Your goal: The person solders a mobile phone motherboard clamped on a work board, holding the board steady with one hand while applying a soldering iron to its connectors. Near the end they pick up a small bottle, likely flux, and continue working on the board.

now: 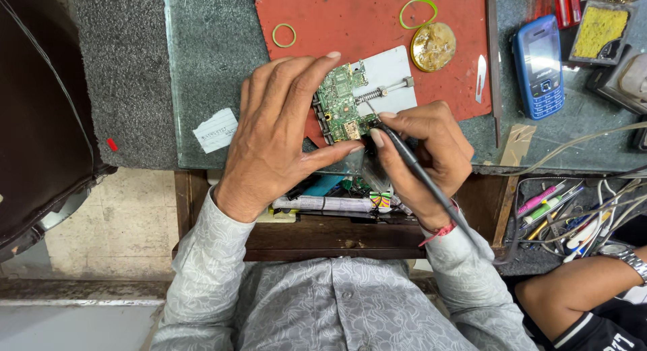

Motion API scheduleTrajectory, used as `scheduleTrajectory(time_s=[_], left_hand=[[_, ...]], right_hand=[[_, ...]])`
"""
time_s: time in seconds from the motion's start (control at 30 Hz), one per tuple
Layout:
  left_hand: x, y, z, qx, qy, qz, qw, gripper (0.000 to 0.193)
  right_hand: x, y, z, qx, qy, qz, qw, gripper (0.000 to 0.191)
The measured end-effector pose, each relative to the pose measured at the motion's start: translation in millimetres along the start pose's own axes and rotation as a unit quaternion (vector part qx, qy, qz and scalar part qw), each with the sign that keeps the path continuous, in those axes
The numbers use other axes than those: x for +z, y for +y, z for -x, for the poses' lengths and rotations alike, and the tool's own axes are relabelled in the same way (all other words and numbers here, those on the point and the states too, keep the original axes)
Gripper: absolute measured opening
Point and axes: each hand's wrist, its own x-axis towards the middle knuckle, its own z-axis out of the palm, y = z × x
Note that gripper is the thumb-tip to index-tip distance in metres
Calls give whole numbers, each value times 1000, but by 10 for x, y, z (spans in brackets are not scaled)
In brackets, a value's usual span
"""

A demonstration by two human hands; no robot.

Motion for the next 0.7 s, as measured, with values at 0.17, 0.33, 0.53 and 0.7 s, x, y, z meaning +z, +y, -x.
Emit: scheduleTrajectory(time_s=[0.17, 0.33, 0.53, 0.7], left_hand=[[11, -18, -3, 5, -2, 2, 1000, 96], [8, -25, -1, 9, -7, 5, 1000, 95], [-7, -22, 10, 24, -9, -13, 1000, 95], [-29, -14, -6, 20, -19, -17, 999, 101]], right_hand=[[-48, 17, -5, -12, -18, -18, 1000, 24], [-18, 16, 16, 8, -11, -47, 999, 14], [3, -46, -13, -19, -19, -10, 1000, 17], [11, -90, -70, -42, -46, 5, 998, 19]])
